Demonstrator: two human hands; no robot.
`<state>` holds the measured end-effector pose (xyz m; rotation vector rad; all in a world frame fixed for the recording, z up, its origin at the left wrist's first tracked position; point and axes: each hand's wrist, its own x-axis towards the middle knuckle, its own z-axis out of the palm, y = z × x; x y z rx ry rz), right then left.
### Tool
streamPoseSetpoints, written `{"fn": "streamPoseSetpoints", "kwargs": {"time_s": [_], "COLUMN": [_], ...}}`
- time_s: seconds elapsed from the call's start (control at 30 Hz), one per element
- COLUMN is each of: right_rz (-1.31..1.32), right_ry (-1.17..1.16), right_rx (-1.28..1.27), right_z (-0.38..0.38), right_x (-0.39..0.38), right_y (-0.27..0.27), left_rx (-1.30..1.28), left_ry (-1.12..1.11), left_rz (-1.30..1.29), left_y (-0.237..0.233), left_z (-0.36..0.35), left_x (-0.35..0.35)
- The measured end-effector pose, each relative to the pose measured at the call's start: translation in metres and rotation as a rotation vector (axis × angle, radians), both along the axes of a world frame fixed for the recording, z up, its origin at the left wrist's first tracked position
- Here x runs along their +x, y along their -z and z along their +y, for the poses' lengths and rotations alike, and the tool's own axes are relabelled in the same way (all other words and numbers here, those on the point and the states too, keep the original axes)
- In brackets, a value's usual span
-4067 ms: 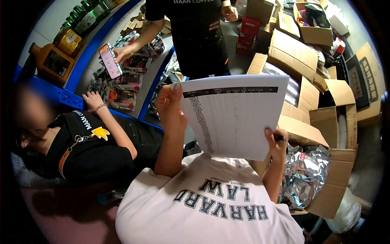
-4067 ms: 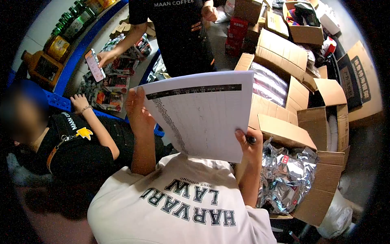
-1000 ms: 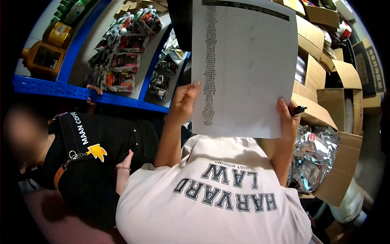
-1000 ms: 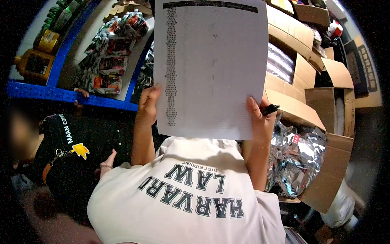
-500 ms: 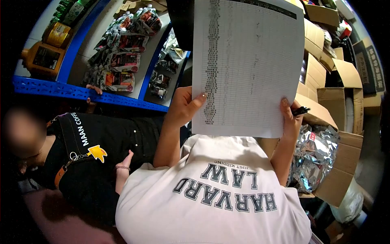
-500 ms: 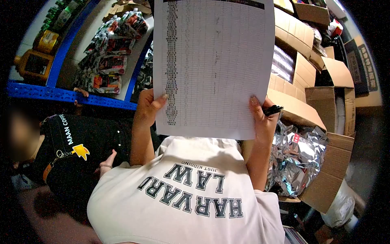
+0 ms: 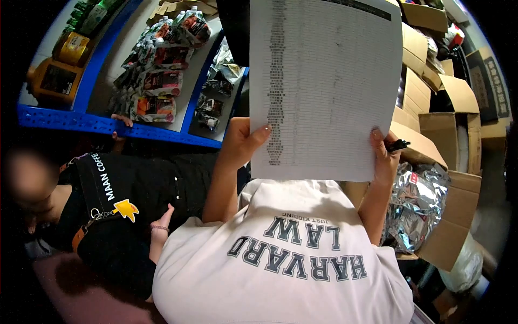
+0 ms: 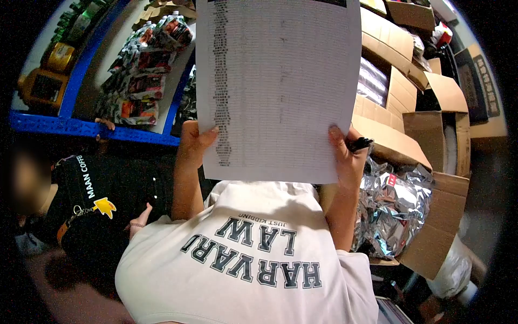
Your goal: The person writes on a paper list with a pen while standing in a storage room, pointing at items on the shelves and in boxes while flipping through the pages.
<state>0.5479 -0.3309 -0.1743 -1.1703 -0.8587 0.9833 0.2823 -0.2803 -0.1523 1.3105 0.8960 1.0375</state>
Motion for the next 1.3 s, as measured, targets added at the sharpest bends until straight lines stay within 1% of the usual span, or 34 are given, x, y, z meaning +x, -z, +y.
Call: {"fn": "streamPoseSetpoints", "kwargs": {"time_s": [0.2, 0.3, 0.4, 0.5, 0.9, 1.3], "right_rz": [0.010, 0.002, 0.016, 0.034, 0.010, -0.003], "right_ry": [-0.008, -0.002, -0.005, -0.016, 0.029, 0.029], "right_rx": [-0.016, 0.001, 0.021, 0.020, -0.016, -0.014], "right_z": [0.002, 0.004, 0.004, 0.004, 0.006, 0.008], "right_x": [-0.002, -0.003, -0.004, -0.002, -0.006, -0.006], "right_y": [-0.004, -0.004, -0.003, -0.001, -0.003, 0.000], "left_rx": [-0.038, -0.072, -0.092, -0.062, -0.006, -0.031], "left_ry": [0.038, -0.004, 0.015, 0.078, 0.081, 0.071], "left_rz": [-0.018, -0.065, -0.080, -0.062, -0.077, -0.056], "left_y": [0.001, -0.007, -0.004, 0.002, 0.003, 0.006], "left_z": [0.002, 0.000, 0.002, 0.005, 0.010, 0.012], "left_x": [-0.004, 0.002, -0.001, -0.007, -0.007, -0.006]}}
